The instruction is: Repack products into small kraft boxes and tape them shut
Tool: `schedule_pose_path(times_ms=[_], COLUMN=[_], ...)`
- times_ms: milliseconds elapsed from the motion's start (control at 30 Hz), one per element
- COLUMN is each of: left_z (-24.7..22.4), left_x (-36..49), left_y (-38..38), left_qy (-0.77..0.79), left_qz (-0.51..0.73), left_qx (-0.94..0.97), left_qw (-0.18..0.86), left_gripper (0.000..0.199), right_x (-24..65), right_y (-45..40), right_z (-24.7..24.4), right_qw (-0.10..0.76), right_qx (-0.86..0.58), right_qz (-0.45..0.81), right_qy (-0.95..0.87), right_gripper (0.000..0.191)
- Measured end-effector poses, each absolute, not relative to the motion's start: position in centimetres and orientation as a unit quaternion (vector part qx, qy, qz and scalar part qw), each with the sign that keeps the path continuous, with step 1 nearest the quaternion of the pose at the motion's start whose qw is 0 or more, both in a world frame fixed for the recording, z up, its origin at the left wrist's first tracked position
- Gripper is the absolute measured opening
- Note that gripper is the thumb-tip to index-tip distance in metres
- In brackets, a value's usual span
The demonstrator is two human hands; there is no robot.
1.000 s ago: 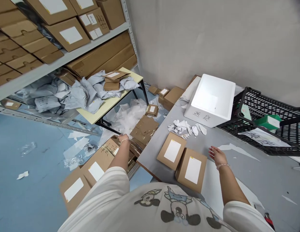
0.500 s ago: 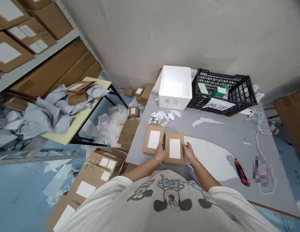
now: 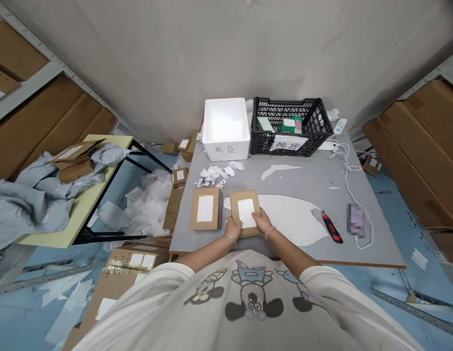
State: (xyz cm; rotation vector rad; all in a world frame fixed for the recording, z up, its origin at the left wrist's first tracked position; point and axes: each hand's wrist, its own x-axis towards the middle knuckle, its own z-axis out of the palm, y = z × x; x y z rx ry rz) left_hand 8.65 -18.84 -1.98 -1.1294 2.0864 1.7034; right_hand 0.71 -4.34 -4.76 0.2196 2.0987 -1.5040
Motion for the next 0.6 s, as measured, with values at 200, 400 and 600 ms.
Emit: schedule_pose_path(times_ms=[200,400,600], left_z=[-0.7,-2.7,-5.0], left_x=[4.4,1.9,2.3], left_y=[-10.4,-2.0,1.0], left_qy=[0.77,0.781,0.763], left_qz=[0.549,0.536,0.564], left_qx=[-0.298,-0.275,-0.3], left_qw=[0.131,0.165,0.104], left_gripper=[0.042,0.042,0.034], right_x=[-2.0,-3.6,-4.0], right_y=[6.2,15.0,18.2], right_z=[-2.8,-4.4,-4.8], right_qw=[0.203,0.243,0.277], right_qx=[0.136,0.163,0.132], right_qz=[-0.564,-0.578,-0.609], right_qy=[0.789,0.762,0.731], right_gripper=[0.048,0.049,0.06])
